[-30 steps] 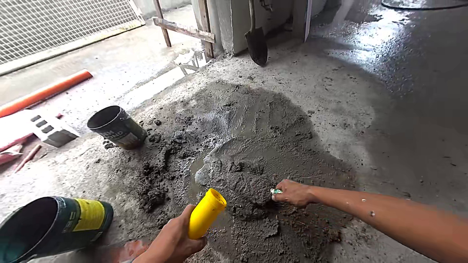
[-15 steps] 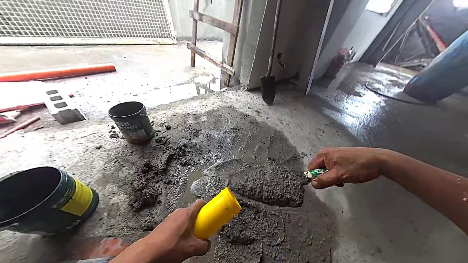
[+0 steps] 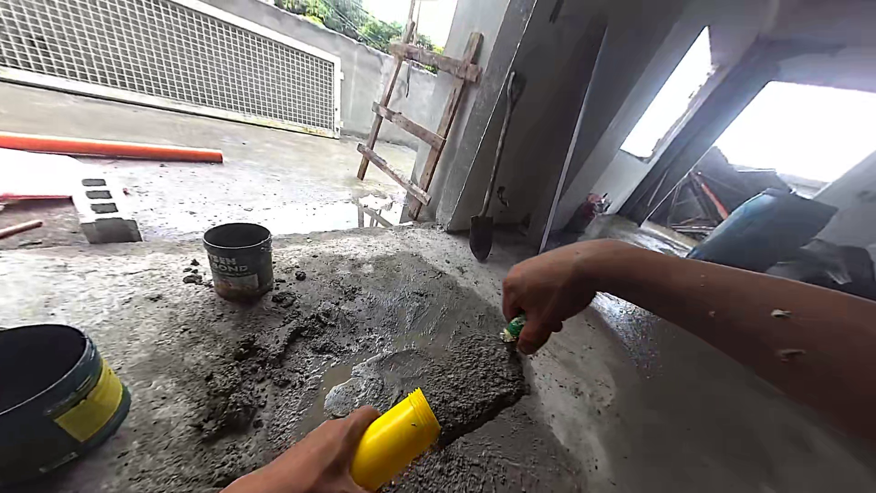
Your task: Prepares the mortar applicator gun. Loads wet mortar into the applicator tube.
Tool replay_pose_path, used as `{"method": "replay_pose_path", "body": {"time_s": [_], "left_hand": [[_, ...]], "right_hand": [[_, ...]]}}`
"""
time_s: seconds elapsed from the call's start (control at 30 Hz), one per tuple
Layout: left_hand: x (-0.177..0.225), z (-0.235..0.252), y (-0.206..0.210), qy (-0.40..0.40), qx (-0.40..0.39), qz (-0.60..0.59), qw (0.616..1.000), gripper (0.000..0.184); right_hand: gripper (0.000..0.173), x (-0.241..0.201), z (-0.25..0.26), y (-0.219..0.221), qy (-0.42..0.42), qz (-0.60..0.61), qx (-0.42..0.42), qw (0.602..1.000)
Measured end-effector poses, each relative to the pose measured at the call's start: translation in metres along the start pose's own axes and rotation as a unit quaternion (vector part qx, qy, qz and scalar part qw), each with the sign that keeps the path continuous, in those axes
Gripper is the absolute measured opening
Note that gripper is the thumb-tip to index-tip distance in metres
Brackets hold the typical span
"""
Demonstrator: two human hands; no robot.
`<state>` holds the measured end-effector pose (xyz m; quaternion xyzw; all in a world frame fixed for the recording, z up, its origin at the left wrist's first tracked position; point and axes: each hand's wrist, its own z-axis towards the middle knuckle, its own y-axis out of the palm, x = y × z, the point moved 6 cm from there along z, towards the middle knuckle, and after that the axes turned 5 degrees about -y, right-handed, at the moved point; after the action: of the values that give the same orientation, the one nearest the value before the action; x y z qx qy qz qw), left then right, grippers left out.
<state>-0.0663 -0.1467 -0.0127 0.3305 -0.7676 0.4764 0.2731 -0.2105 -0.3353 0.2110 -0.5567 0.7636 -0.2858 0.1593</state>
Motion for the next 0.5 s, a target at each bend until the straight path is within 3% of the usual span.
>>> {"method": "replay_pose_path", "body": {"time_s": [0.17, 0.3, 0.37, 0.43, 0.5], "left_hand": [[-0.008, 0.005, -0.018, -0.004, 0.036, -0.016, 0.999, 0.077], [-0.013, 0.003, -0.031, -0.011, 0.058, -0.029, 0.998, 0.079], [-0.016, 0.004, -0.031, -0.010, 0.060, -0.031, 0.998, 0.079], [-0.017, 0.004, -0.030, -0.012, 0.057, -0.035, 0.998, 0.079], [-0.016, 0.003, -0.029, -0.013, 0.056, -0.042, 0.997, 0.079]], "right_hand": [[0.026, -0.033, -0.007, -0.052, 0.060, -0.111, 0.015, 0.992], [0.024, -0.037, -0.006, -0.067, 0.043, -0.149, 0.065, 0.986], [0.020, -0.024, -0.009, -0.064, -0.047, -0.210, 0.153, 0.964], [0.021, 0.033, -0.008, -0.051, -0.165, -0.259, 0.265, 0.914], [0.027, 0.096, 0.007, -0.034, -0.318, -0.266, 0.396, 0.819]]}}
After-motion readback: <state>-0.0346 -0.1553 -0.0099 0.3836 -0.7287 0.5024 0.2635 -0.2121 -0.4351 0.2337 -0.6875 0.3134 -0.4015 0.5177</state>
